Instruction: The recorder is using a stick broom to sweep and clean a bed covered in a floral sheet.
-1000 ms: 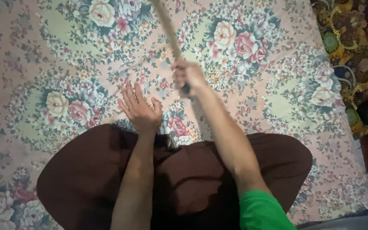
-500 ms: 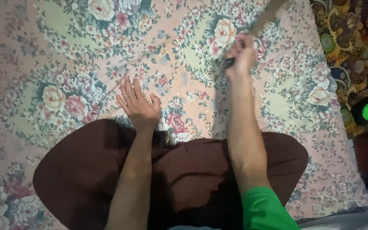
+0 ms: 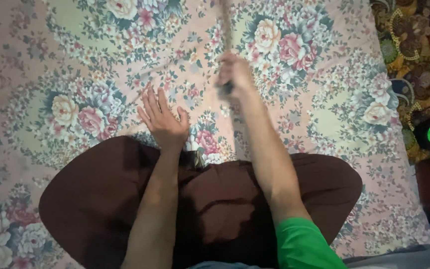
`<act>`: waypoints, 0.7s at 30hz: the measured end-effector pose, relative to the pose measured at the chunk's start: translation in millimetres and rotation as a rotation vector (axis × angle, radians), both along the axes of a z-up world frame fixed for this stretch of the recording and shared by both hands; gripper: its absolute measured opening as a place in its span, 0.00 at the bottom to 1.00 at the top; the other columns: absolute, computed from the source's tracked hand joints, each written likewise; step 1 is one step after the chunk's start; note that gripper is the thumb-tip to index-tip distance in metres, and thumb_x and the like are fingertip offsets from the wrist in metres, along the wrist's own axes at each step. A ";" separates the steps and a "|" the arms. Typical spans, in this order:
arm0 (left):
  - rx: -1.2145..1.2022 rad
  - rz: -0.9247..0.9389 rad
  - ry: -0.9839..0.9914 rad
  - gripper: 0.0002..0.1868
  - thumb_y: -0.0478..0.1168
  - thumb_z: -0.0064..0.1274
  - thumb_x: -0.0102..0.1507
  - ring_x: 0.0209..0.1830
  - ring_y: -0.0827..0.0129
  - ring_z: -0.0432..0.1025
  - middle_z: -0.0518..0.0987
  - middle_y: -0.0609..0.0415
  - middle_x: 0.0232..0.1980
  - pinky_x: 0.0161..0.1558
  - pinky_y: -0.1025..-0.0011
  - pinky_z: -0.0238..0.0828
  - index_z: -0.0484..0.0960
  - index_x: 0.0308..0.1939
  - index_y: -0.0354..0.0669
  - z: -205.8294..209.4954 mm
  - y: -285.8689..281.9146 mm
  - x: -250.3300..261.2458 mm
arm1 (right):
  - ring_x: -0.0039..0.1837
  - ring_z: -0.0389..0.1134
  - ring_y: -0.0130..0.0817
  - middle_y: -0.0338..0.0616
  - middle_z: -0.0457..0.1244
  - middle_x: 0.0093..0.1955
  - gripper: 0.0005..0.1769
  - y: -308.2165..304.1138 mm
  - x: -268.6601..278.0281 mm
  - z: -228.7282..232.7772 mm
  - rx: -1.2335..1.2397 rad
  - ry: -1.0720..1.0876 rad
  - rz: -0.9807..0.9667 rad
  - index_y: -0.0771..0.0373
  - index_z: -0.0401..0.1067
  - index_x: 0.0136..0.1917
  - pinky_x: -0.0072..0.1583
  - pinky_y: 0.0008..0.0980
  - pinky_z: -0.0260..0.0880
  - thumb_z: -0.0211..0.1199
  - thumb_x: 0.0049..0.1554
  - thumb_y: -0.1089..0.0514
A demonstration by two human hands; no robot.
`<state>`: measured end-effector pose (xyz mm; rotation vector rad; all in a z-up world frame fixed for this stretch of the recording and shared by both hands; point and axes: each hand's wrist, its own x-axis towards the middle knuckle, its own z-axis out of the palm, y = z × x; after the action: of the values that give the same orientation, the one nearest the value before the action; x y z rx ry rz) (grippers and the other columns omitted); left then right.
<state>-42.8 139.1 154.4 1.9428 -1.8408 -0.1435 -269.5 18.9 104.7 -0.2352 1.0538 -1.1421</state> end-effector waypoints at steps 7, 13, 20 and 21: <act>-0.016 -0.008 -0.028 0.38 0.44 0.52 0.64 0.82 0.43 0.51 0.59 0.36 0.80 0.79 0.39 0.39 0.64 0.76 0.32 1.7 -1.3 -1.6 | 0.25 0.49 0.20 0.29 0.49 0.27 0.07 -6.6 -141.0 -17.2 -0.045 -0.033 -0.438 0.59 0.66 0.42 0.28 0.26 0.55 0.57 0.63 0.59; -0.009 -0.006 -0.058 0.38 0.44 0.52 0.63 0.83 0.44 0.49 0.58 0.36 0.80 0.80 0.40 0.37 0.64 0.76 0.33 -4.5 -1.8 -0.2 | 0.30 0.63 0.29 0.35 0.62 0.32 0.07 1.2 -64.7 25.0 -0.248 0.504 -0.232 0.59 0.68 0.50 0.31 0.30 0.66 0.50 0.60 0.60; 0.033 0.005 -0.035 0.38 0.46 0.52 0.64 0.84 0.44 0.47 0.57 0.38 0.81 0.80 0.41 0.36 0.63 0.76 0.34 2.8 -1.8 -2.2 | 0.29 0.58 0.24 0.34 0.60 0.30 0.13 24.1 39.8 55.9 -0.114 0.377 0.364 0.65 0.71 0.49 0.30 0.28 0.60 0.49 0.68 0.57; 0.034 0.006 -0.046 0.39 0.46 0.52 0.63 0.84 0.45 0.47 0.57 0.37 0.81 0.80 0.42 0.35 0.63 0.76 0.34 1.3 -1.9 -2.1 | 0.26 0.54 0.23 0.32 0.56 0.28 0.13 23.1 34.3 56.5 -0.015 0.287 0.357 0.65 0.70 0.48 0.28 0.28 0.56 0.48 0.67 0.57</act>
<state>-44.9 137.2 155.6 1.9907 -1.8726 -0.1306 -235.2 42.0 161.2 -0.5886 1.1972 -0.8081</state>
